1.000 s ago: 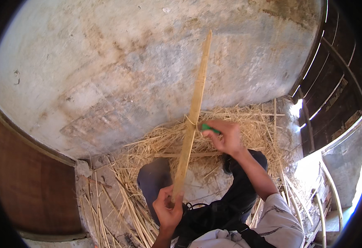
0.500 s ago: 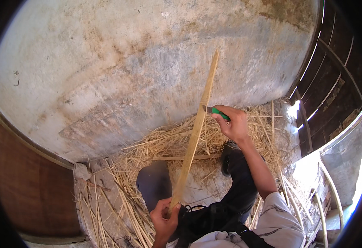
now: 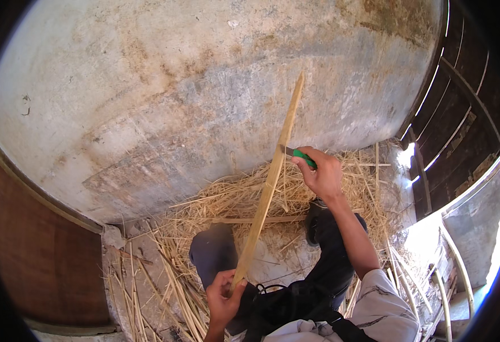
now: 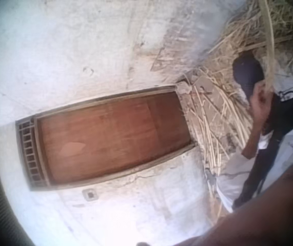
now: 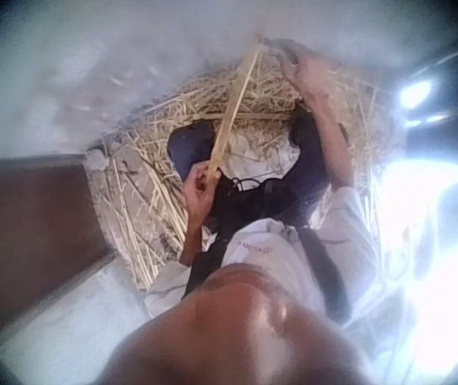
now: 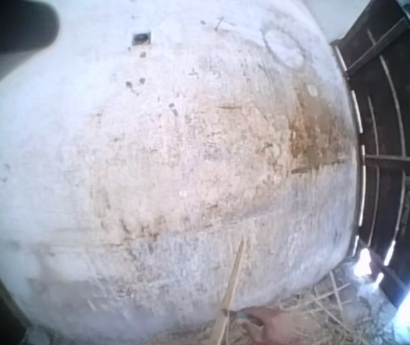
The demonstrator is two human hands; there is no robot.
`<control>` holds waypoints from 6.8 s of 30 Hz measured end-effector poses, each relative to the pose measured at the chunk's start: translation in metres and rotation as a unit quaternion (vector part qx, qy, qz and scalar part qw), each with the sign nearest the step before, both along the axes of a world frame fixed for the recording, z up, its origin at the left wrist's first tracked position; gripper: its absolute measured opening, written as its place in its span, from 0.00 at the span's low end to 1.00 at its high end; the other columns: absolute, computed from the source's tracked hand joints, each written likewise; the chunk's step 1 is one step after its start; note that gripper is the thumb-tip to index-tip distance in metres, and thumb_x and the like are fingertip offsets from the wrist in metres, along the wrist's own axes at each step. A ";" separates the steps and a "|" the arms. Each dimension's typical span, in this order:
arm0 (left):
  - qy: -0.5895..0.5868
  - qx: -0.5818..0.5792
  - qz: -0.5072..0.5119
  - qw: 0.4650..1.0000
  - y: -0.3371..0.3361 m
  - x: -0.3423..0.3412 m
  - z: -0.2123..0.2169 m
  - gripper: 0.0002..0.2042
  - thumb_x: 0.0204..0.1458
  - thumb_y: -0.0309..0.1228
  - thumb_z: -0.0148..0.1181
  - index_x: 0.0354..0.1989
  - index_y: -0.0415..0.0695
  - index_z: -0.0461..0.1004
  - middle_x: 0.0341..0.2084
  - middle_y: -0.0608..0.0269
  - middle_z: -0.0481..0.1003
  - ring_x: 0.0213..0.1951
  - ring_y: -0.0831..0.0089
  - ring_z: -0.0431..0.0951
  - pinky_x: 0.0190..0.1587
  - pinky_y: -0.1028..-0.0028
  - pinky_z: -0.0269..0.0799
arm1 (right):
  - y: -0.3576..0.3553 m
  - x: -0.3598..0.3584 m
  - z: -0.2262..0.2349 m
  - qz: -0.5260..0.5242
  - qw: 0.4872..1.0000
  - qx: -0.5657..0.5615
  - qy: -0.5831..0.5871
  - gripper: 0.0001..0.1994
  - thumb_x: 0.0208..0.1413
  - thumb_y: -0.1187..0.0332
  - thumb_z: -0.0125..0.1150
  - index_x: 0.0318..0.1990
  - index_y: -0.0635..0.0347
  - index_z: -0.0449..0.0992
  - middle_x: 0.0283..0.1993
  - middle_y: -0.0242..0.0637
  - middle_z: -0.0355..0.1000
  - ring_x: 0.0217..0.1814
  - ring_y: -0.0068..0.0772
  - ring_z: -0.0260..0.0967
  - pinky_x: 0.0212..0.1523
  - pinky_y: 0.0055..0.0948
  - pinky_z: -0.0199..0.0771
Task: The person shaves a long bamboo stick using a small utility knife, working their way down the length of the wood while seated.
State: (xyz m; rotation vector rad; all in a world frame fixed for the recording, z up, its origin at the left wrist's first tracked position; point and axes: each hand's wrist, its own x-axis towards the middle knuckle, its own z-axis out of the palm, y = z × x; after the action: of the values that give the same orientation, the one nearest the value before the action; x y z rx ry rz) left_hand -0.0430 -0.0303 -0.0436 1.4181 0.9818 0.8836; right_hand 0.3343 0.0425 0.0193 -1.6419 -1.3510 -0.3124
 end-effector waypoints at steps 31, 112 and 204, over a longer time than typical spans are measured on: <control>0.180 0.183 -0.063 0.964 0.046 0.097 0.050 0.13 0.67 0.30 0.64 0.51 0.33 0.73 0.21 0.40 0.75 0.23 0.45 0.80 0.26 0.58 0.73 | -0.030 -0.010 0.003 0.042 0.994 0.054 -0.080 0.19 0.54 0.59 0.79 0.52 0.49 0.88 0.27 0.29 0.75 0.22 0.34 0.71 0.24 0.34 0.71; -0.011 -0.042 -0.127 0.991 0.047 0.053 0.011 0.12 0.71 0.28 0.59 0.58 0.38 0.74 0.30 0.74 0.72 0.23 0.90 0.64 0.24 0.83 0.58 | -0.019 -0.032 -0.015 0.284 0.835 -0.117 0.457 0.27 0.74 0.52 0.58 0.70 0.61 0.71 0.40 0.28 0.75 0.26 0.11 0.59 0.27 0.17 0.59; 0.171 0.113 -0.034 0.978 -0.021 0.031 0.035 0.18 0.65 0.26 0.65 0.58 0.26 0.78 0.35 0.45 0.83 0.32 0.73 0.80 0.36 0.72 0.75 | 0.000 0.012 -0.001 0.001 0.999 0.041 0.006 0.12 0.65 0.61 0.70 0.49 0.58 0.87 0.39 0.42 0.85 0.29 0.38 0.82 0.31 0.33 0.80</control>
State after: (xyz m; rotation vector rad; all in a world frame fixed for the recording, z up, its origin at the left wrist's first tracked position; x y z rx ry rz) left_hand -0.0116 -0.0518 -0.0084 1.8305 1.1043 0.7312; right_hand 0.3465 0.0421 0.0184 -1.5733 -1.3133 -0.3513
